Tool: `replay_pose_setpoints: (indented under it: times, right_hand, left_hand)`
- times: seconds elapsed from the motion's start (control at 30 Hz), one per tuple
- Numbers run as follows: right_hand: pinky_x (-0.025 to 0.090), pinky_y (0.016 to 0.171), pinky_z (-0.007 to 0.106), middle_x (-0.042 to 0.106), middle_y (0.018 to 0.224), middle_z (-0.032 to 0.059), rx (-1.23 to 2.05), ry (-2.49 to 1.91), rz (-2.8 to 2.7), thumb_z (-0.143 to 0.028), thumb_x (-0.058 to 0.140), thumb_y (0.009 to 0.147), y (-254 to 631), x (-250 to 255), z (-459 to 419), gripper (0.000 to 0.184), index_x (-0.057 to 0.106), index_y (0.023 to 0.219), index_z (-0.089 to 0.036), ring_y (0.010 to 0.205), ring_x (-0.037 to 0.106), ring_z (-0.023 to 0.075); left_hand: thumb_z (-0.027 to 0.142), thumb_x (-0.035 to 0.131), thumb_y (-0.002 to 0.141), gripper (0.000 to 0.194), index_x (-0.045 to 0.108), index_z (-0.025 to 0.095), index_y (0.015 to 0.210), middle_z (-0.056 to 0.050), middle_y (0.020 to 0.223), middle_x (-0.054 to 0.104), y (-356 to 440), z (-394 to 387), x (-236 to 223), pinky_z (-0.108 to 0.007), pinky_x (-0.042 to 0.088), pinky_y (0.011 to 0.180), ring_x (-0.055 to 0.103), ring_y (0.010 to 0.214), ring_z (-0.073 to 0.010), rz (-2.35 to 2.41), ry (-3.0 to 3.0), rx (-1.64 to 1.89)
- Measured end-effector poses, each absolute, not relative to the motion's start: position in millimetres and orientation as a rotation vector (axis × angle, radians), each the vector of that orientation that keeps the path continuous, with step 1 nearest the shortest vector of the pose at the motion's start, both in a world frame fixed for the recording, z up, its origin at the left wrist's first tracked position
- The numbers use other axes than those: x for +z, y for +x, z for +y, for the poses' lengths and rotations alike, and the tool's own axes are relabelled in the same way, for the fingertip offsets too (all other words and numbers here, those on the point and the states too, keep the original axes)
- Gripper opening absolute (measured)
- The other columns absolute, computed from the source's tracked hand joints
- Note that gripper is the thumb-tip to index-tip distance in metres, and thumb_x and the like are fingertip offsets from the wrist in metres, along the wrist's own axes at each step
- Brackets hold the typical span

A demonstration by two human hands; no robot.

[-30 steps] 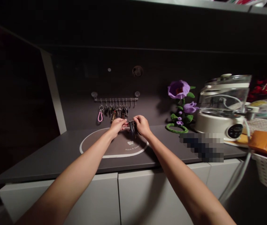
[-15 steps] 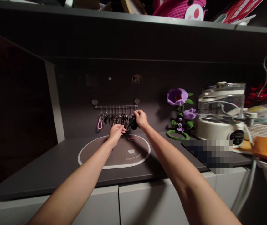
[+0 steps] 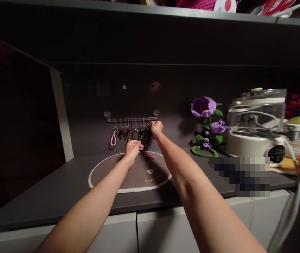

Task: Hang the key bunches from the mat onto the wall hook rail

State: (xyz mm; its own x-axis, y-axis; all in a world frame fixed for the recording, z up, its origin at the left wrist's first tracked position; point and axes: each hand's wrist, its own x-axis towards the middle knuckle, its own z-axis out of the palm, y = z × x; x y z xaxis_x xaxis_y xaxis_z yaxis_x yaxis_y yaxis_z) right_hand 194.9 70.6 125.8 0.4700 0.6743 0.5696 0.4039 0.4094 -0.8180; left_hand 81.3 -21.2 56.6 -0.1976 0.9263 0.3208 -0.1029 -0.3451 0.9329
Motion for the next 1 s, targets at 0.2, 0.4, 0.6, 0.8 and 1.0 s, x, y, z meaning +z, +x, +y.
replay_pose_setpoints:
  times: [0.2, 0.4, 0.6, 0.8, 1.0]
  right_hand:
    - [0.042, 0.064, 0.024, 0.067, 0.073, 0.0100, 0.196, -1.333, -1.046, -0.028, 0.055, 0.070, 192.7, 121.5, 77.7, 0.018, 0.065, 0.065, -0.013, 0.065, 0.059, 0.0160]
    - [0.042, 0.063, 0.023, 0.068, 0.075, 0.0098, 0.246, -1.328, -1.066, -0.027, 0.056, 0.071, 196.5, 111.5, 78.2, 0.018, 0.066, 0.068, -0.013, 0.066, 0.060, 0.0160]
    - [0.044, 0.063, 0.022, 0.067, 0.072, 0.0056, 0.318, -1.221, -1.157, -0.031, 0.054, 0.071, 201.5, 102.2, 80.2, 0.022, 0.066, 0.074, -0.013, 0.063, 0.059, 0.0135]
    - [0.047, 0.067, 0.024, 0.066, 0.070, 0.0042, 0.349, -1.116, -1.284, -0.029, 0.052, 0.073, 210.5, 94.2, 86.1, 0.024, 0.064, 0.085, -0.012, 0.065, 0.060, 0.0124]
    - [0.047, 0.080, 0.028, 0.067, 0.094, 0.0084, 0.421, -1.047, -1.379, -0.016, 0.053, 0.072, 218.9, 88.4, 80.1, 0.026, 0.061, 0.096, -0.012, 0.083, 0.062, 0.0132]
  left_hand:
    - [0.014, 0.049, 0.078, 0.014, 0.049, 0.013, 0.064, 0.001, 0.051, 0.057, 82.8, -18.2, 55.1, -0.019, 0.040, 0.051, 0.050, 0.042, -0.0055, 1.078, 1.283, 1.643]
    - [0.014, 0.048, 0.079, 0.014, 0.048, 0.013, 0.065, 0.002, 0.052, 0.056, 82.1, -15.5, 52.8, -0.018, 0.040, 0.050, 0.048, 0.042, -0.0045, 1.086, 1.292, 1.645]
    - [0.016, 0.048, 0.080, 0.012, 0.048, 0.012, 0.069, 0.001, 0.055, 0.058, 81.0, -11.9, 48.2, -0.019, 0.041, 0.051, 0.048, 0.042, -0.0047, 1.148, 1.299, 1.637]
    - [0.013, 0.047, 0.080, 0.011, 0.050, 0.012, 0.069, 0.000, 0.057, 0.058, 78.7, -4.4, 39.4, -0.018, 0.040, 0.052, 0.048, 0.043, -0.0043, 1.198, 1.375, 1.607]
    - [0.013, 0.048, 0.077, 0.010, 0.056, 0.012, 0.071, -0.001, 0.061, 0.061, 75.2, 3.0, 28.7, -0.020, 0.041, 0.056, 0.049, 0.047, -0.0059, 1.313, 1.508, 1.550]
